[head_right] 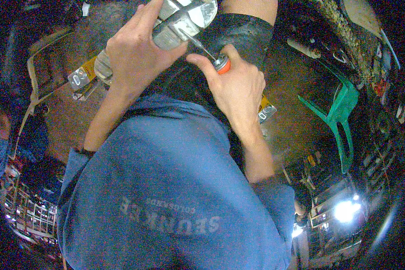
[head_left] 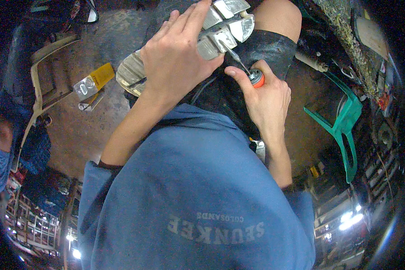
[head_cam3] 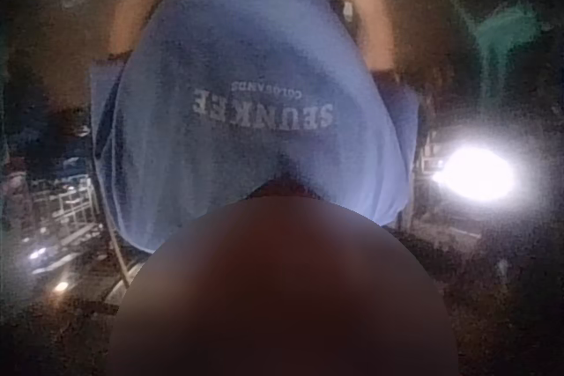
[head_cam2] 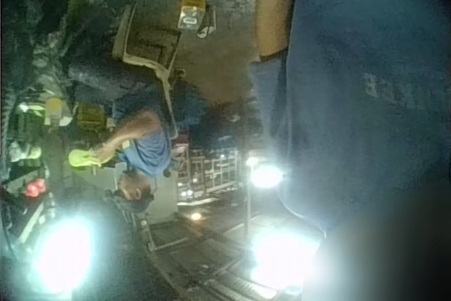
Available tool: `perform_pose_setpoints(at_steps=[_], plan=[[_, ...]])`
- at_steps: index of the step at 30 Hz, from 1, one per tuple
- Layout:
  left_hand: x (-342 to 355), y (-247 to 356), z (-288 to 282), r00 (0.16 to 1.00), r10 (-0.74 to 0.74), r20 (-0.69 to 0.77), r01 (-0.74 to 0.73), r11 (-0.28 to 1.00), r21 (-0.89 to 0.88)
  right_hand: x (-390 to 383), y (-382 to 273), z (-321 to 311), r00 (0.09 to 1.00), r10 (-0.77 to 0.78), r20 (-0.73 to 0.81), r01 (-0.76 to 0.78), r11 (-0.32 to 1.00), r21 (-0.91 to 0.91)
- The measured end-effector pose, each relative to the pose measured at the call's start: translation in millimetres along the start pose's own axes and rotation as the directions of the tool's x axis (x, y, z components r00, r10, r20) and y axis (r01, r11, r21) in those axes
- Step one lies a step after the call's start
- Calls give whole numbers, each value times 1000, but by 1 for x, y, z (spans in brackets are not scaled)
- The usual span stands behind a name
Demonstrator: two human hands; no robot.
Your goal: The person sits on the floor and uses a red-handled tool to scrape and clean the sole of a sneaker. They repeatedly rotate the shoe to access different areas of the sole and continue scraping along the tread and edges throughout the clip.
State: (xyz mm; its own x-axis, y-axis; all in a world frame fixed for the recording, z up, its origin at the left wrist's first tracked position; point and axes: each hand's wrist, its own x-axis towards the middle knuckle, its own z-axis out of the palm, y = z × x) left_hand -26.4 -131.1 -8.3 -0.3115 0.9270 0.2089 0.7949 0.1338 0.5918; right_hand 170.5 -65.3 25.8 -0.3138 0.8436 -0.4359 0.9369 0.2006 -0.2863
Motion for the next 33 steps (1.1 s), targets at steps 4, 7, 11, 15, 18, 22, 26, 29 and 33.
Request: perform_pose_setpoints(at_steps=[4,7,11,15,18,22,26,29,33], plan=[[3,-2,1,991,91,-98,-93,996,-17,1,-2,-1,1000,-22,-3,21,999,-32],[3,1,1,995,80,-65,-81,997,-10,1,-4,0,1000,-16,2,16,999,-33],[-2,5,-2,1000,-7,23,7,1000,17,0,-6,5,999,-37,-22,36,997,-63],[1,-1,0,997,67,-32,-67,998,12,-2,1,5,999,-39,-22,40,999,26],[14,-15,-11,994,67,91,-68,998,9,0,17,-5,999,27,22,-31,984,174],[45,-31,-53,825,174,538,-234,971,45,-2,38,-23,995,-19,94,-20,920,391],[85,-46,-75,403,496,769,-511,819,-261,-11,37,-38,944,-324,-59,320,856,407],[96,-50,-60,273,698,662,-656,639,-403,-14,24,-33,950,-313,15,247,779,576],[71,-60,-52,524,691,498,-711,677,-191,-8,8,-2,971,-114,212,-55,750,659]])
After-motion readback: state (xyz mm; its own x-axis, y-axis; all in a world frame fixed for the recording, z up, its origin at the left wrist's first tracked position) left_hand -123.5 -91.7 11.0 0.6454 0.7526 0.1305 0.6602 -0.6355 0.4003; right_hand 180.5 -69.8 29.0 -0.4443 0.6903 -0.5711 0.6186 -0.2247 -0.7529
